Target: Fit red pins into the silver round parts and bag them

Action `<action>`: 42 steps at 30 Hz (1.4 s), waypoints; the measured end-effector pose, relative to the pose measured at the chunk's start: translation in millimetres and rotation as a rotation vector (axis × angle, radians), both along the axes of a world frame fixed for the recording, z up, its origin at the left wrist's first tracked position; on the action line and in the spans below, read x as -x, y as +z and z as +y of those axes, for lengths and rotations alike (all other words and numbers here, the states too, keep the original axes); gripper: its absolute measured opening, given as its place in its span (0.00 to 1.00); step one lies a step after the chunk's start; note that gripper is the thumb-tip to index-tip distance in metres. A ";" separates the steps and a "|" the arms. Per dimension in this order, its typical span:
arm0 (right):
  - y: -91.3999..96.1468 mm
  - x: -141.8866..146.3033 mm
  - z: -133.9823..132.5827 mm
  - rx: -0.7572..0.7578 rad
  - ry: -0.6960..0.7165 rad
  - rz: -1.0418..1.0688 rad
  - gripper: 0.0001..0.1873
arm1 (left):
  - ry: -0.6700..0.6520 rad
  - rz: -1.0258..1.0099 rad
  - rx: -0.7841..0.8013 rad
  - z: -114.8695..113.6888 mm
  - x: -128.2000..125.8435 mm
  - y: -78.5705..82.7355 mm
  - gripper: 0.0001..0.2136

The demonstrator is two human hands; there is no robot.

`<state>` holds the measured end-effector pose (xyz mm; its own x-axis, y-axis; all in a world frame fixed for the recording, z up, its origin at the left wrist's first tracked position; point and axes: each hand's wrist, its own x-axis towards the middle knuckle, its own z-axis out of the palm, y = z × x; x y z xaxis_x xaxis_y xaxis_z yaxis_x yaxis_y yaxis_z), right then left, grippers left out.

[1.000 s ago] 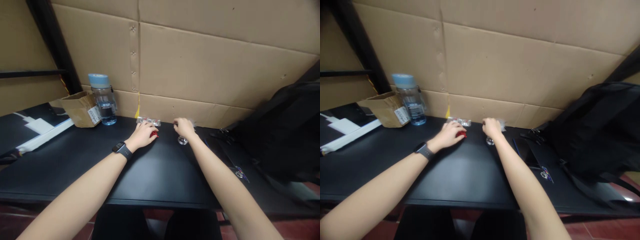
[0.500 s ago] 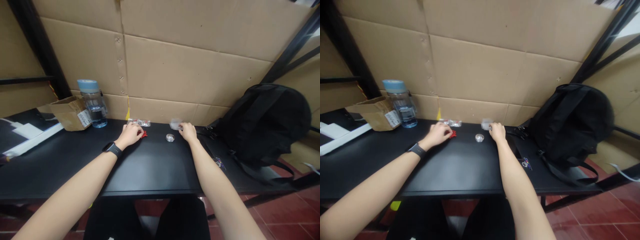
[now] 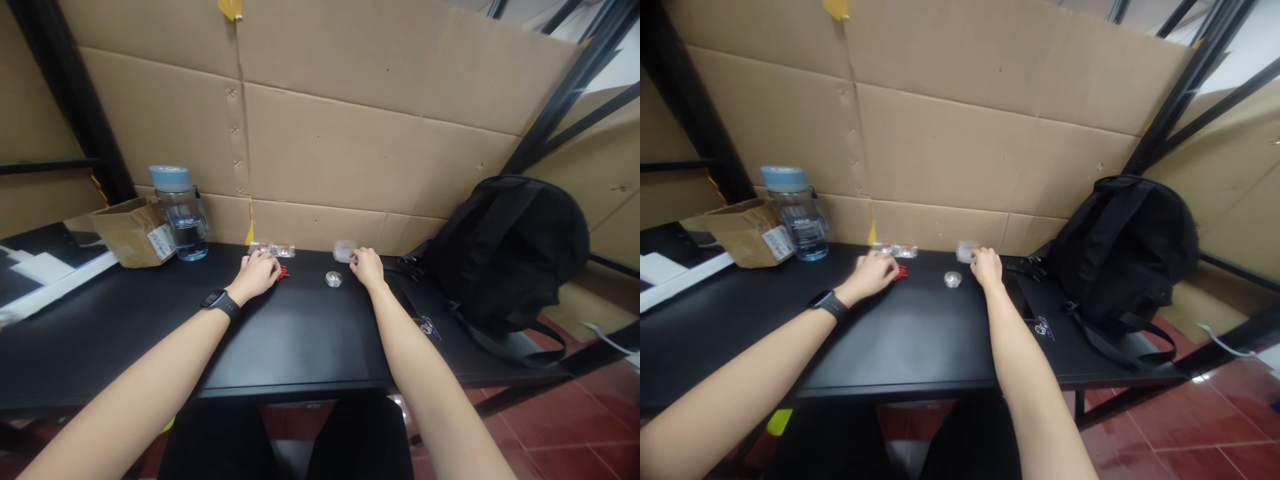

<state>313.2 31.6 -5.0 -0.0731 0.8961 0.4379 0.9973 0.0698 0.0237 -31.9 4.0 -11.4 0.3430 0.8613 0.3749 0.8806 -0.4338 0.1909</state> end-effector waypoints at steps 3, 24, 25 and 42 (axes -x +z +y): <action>-3.6 4.0 3.0 0.060 -0.006 -0.044 0.12 | -0.005 -0.011 -0.037 0.8 0.3 -0.4 0.10; 5.4 12.7 -7.3 -0.075 -0.002 0.052 0.15 | -0.118 -0.111 -0.013 -17.1 -11.2 20.4 0.08; 7.7 15.0 -8.6 -0.093 0.018 0.062 0.15 | -0.125 -0.094 -0.002 -16.9 -9.0 21.7 0.08; 11.0 39.5 -6.7 0.195 0.565 0.328 0.11 | -0.313 0.129 0.057 -21.5 -14.3 10.1 0.09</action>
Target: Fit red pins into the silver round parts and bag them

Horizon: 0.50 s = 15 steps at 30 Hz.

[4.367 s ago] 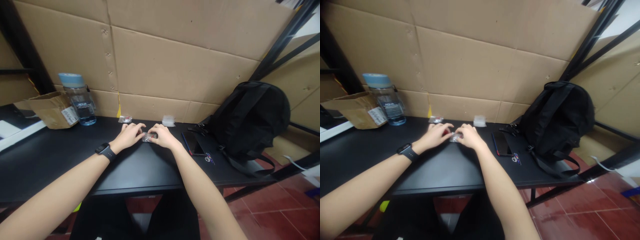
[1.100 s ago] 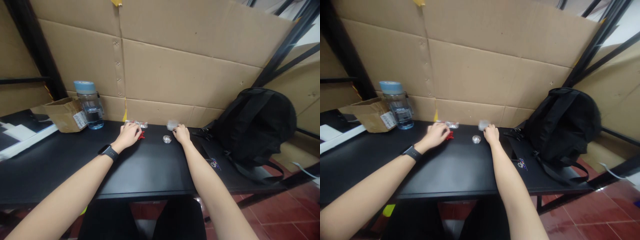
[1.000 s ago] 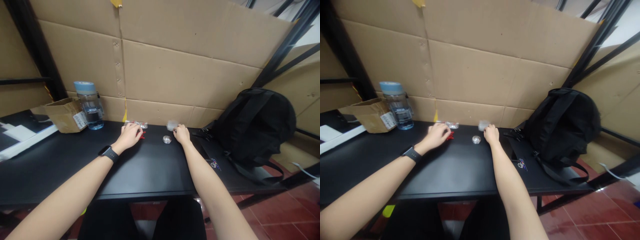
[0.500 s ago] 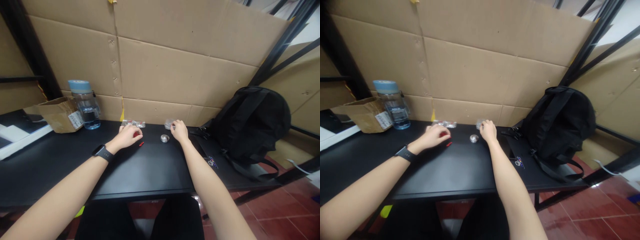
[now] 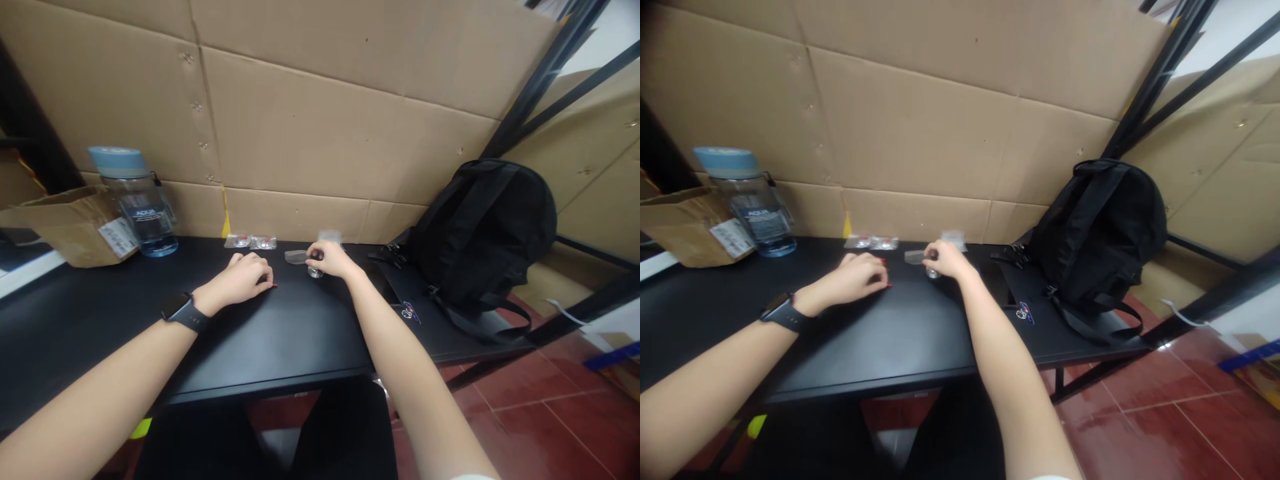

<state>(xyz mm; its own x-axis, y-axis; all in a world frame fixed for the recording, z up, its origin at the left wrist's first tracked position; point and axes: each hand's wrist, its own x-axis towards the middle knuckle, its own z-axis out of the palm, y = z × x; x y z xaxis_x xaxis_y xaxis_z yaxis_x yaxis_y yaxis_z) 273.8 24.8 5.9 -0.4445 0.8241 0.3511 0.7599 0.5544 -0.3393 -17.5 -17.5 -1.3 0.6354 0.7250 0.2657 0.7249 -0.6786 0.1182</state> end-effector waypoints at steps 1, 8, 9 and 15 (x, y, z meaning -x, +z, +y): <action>1.3 -6.5 -0.1 0.063 0.000 -0.007 0.15 | -0.002 -0.007 -0.003 -1.0 -1.4 0.8 0.10; 4.2 -15.6 -3.0 0.264 0.015 -0.067 0.21 | 0.039 -0.230 0.079 -7.3 -11.7 10.6 0.09; 5.6 -14.9 -4.1 0.258 0.007 -0.068 0.20 | 0.057 -0.253 0.068 -7.6 -12.2 11.2 0.09; 19.4 -6.7 -20.9 0.201 0.033 0.044 0.20 | 0.103 -0.270 0.030 -7.3 -11.7 9.9 0.08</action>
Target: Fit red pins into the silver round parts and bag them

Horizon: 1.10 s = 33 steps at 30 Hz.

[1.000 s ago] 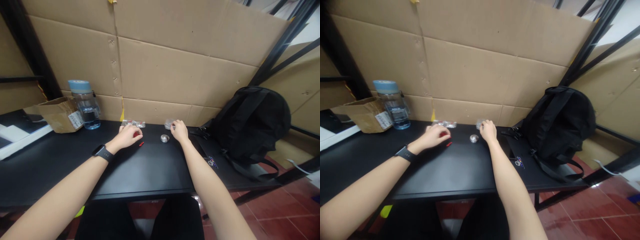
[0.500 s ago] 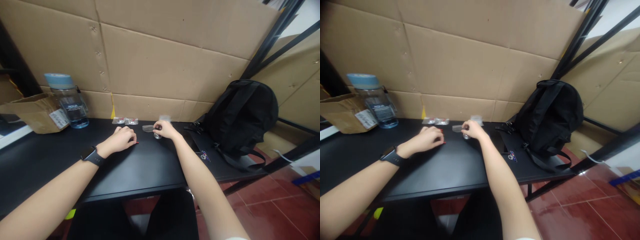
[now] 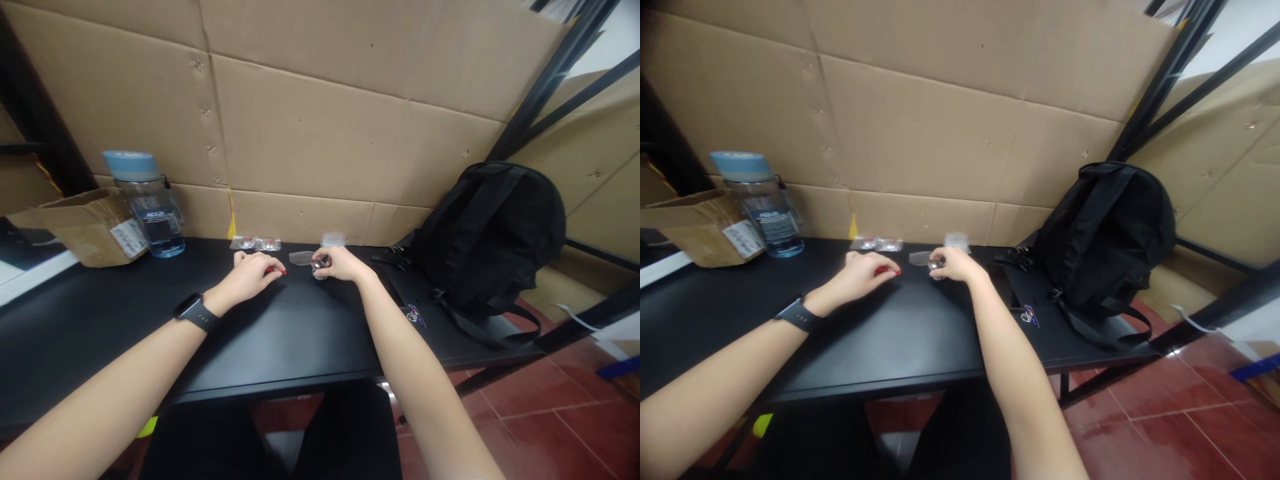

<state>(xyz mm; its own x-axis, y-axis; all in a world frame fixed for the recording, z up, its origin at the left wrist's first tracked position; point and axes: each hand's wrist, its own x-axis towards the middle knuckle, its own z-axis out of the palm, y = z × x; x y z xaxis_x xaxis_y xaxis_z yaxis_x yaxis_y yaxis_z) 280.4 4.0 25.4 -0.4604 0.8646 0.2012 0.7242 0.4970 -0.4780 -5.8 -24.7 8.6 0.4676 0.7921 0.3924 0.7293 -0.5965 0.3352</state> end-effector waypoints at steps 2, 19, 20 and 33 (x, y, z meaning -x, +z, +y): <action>2.6 11.3 -7.7 -0.052 0.030 0.093 0.23 | 0.004 -0.010 0.006 0.0 -0.5 -0.6 0.08; -10.4 77.4 -31.1 -0.204 0.134 0.570 0.22 | -0.101 -0.529 0.035 12.5 -12.0 -18.1 0.11; -10.6 77.9 -31.5 -0.204 0.131 0.566 0.22 | -0.086 -0.523 0.025 11.9 -12.4 -18.4 0.11; -12.7 70.8 -26.3 -0.103 0.106 0.370 0.13 | 0.099 -0.459 -0.107 -11.5 -14.8 2.6 0.06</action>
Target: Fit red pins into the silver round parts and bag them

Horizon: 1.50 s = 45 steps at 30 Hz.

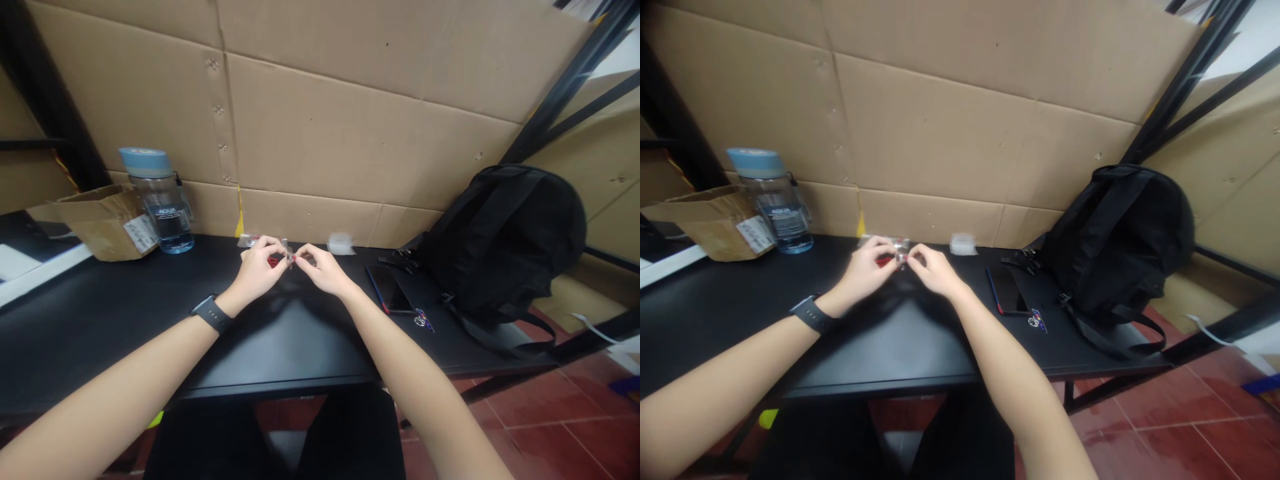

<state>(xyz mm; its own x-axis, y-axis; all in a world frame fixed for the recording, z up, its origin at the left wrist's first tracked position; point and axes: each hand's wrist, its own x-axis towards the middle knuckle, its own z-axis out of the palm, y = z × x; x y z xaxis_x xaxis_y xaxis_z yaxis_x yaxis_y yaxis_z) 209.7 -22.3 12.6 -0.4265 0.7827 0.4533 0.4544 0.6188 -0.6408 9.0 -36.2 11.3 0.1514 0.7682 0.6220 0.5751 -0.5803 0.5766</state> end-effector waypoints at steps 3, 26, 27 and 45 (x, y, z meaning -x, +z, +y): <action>-3.5 -0.2 4.0 0.028 0.035 -0.035 0.11 | -0.008 0.039 -0.030 -4.5 -1.6 2.9 0.08; 22.9 -64.3 21.3 -0.131 -0.381 -0.301 0.10 | -0.121 0.645 -0.010 9.2 -9.9 -27.2 0.20; 22.9 -65.7 21.7 -0.114 -0.362 -0.293 0.10 | -0.149 0.672 -0.012 11.0 -11.3 -29.9 0.21; 24.0 -42.1 -0.3 0.156 -0.047 -0.397 0.08 | -0.292 0.711 0.119 1.0 8.9 -16.5 0.10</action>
